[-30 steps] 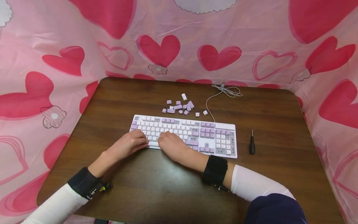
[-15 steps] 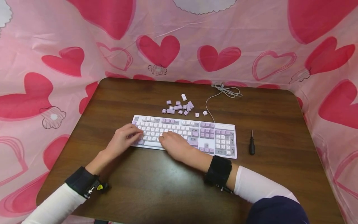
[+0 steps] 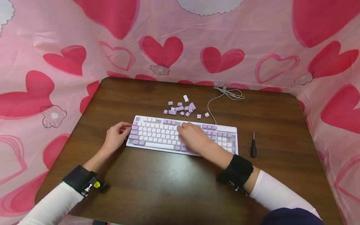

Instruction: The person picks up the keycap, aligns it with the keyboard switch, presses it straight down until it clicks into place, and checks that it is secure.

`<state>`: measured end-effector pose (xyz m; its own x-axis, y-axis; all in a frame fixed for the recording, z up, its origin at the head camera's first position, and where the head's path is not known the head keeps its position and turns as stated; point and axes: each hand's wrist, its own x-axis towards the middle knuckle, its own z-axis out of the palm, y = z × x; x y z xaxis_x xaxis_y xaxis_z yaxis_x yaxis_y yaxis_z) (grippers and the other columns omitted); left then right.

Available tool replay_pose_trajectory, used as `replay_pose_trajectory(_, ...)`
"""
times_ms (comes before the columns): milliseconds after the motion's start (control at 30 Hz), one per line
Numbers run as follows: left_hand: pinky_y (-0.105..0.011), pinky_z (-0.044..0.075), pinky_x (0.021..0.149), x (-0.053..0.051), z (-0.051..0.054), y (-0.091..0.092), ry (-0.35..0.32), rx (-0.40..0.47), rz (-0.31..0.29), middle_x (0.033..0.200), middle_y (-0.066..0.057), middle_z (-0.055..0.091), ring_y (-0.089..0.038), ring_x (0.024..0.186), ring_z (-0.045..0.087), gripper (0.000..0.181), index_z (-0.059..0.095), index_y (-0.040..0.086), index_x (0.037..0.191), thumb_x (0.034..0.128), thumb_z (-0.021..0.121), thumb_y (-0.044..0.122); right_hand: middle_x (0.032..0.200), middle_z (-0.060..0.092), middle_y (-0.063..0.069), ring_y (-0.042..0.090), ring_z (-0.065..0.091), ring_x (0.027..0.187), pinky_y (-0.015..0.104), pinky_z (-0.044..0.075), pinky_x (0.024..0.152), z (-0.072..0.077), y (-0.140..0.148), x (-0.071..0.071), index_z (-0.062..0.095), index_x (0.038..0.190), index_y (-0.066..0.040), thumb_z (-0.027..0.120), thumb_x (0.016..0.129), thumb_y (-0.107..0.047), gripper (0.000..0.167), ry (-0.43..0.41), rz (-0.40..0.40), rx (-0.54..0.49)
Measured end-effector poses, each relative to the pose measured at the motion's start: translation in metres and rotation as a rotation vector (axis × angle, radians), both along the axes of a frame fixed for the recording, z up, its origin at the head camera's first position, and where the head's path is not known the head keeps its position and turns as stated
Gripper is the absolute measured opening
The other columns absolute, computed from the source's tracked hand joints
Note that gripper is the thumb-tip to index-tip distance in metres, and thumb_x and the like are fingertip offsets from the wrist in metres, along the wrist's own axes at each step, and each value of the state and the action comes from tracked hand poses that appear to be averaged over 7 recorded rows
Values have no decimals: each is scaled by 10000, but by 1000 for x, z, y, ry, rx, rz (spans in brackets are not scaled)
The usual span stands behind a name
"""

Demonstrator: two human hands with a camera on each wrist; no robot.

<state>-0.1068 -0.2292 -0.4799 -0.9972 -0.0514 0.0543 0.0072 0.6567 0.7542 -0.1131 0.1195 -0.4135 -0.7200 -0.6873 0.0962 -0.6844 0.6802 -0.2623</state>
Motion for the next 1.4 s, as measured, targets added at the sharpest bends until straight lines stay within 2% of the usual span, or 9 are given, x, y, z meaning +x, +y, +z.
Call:
replay_pose_trajectory(100, -198, 523, 621, -2, 0, -3, -73, 18, -8, 971, -178, 710, -238, 793, 636, 184, 723, -28, 1128, 1004, 685, 104, 921, 662, 96, 255, 674, 833, 422, 594, 764, 4, 18, -11, 694, 1010, -32, 770, 935, -76, 116, -29, -62, -1)
replay_pose_trajectory(233, -199, 528, 584, -3, 2, -3, -126, 25, -25, 950, -172, 708, -190, 741, 624, 198, 715, -42, 1124, 1006, 685, 113, 947, 673, 98, 234, 662, 826, 422, 599, 776, 6, 45, -31, 713, 1046, -23, 765, 932, -43, 127, -69, -128, -13)
replay_pose_trajectory(433, -192, 547, 604, -8, 0, -6, -142, 34, -34, 971, -186, 706, -182, 753, 633, 214, 701, -52, 1145, 1012, 677, 114, 953, 681, 141, 266, 670, 841, 435, 595, 772, 2, 82, -73, 706, 1061, 12, 768, 902, 27, 171, -64, -112, 19)
replay_pose_trajectory(600, -192, 549, 613, -6, -1, -7, -148, 32, -27, 974, -185, 707, -182, 743, 635, 219, 700, -47, 1150, 1014, 674, 122, 1018, 655, 165, 300, 671, 895, 454, 580, 793, -9, 93, -93, 710, 1168, 19, 787, 897, 1, 282, -103, -79, 73)
replay_pose_trajectory(700, -195, 550, 614, -5, -1, -6, -157, 33, -27, 969, -184, 707, -189, 737, 636, 221, 699, -47, 1153, 1015, 671, 123, 1043, 639, 165, 316, 666, 923, 460, 576, 811, -15, 96, -99, 703, 1205, 13, 796, 902, -32, 320, -139, -49, 92)
replay_pose_trajectory(800, -192, 551, 619, -6, -1, -6, -170, 36, -25, 971, -182, 704, -192, 744, 632, 219, 696, -48, 1158, 1019, 667, 118, 1036, 644, 159, 328, 674, 940, 461, 578, 816, -22, 96, -104, 709, 1165, -4, 789, 905, -30, 274, -145, -15, 92)
replay_pose_trajectory(1033, -185, 550, 628, -10, 1, -4, -168, 34, -23, 989, -185, 706, -205, 769, 639, 228, 696, -44, 1174, 1023, 663, 123, 933, 631, 107, 269, 631, 859, 449, 554, 782, -26, 97, -113, 708, 1040, -26, 770, 911, -10, 144, -141, -25, 98)
replay_pose_trajectory(1200, -180, 549, 628, -13, 0, -3, -167, 38, -18, 990, -193, 704, -212, 770, 636, 227, 696, -47, 1169, 1022, 664, 122, 947, 626, 94, 261, 608, 863, 452, 541, 791, -23, 103, -111, 697, 1021, -40, 777, 907, -7, 144, -162, -59, 54)
replay_pose_trajectory(1400, -173, 549, 632, -12, -1, -5, -192, 40, 3, 997, -193, 705, -190, 772, 629, 235, 695, -49, 1177, 1024, 666, 127, 911, 621, 89, 256, 591, 841, 453, 535, 770, -18, 114, -98, 676, 959, -39, 801, 878, 6, 156, -154, -64, -44)
